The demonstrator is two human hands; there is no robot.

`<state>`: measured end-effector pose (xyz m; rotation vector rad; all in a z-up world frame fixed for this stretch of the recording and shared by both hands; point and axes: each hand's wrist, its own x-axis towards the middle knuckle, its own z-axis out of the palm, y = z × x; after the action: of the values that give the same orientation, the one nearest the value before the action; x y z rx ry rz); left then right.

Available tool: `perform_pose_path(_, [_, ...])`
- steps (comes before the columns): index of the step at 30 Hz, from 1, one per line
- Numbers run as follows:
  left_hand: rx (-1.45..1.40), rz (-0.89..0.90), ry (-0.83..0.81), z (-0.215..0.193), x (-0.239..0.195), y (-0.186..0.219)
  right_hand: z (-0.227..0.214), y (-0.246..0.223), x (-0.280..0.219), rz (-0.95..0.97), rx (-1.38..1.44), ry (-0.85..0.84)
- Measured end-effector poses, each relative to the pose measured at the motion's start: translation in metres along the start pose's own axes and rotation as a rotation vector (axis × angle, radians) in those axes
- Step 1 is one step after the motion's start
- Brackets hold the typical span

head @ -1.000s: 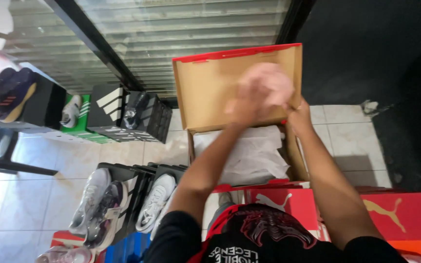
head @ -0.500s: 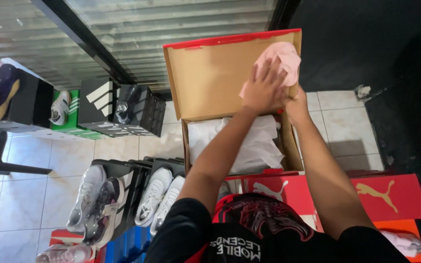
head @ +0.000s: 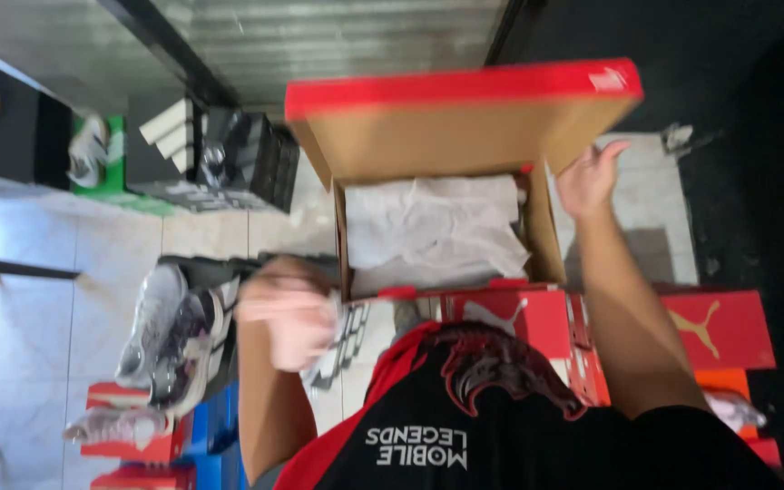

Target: Wiping dust off shoe boxes and organizing them in a warehouse setting.

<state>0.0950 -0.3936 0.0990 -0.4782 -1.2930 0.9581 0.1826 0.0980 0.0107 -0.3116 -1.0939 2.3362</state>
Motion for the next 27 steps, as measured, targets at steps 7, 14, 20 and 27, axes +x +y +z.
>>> perform_pose_path(7, [1.996,0.243,0.250,0.083,-0.103,0.068,-0.032,-0.010,-0.037,0.036,-0.517,-0.263])
perform_pose_path(14, [2.226,0.822,1.817,0.029,0.065,0.002,0.094,-0.024,-0.095,0.547,-0.721,0.177])
perform_pose_path(20, [2.011,0.637,2.245,0.049,0.049,0.061,0.089,-0.048,-0.082,0.705,-0.618,0.331])
perform_pose_path(27, [1.879,0.867,2.559,-0.041,0.167,-0.005,-0.008,-0.109,-0.127,0.543,-0.529,0.304])
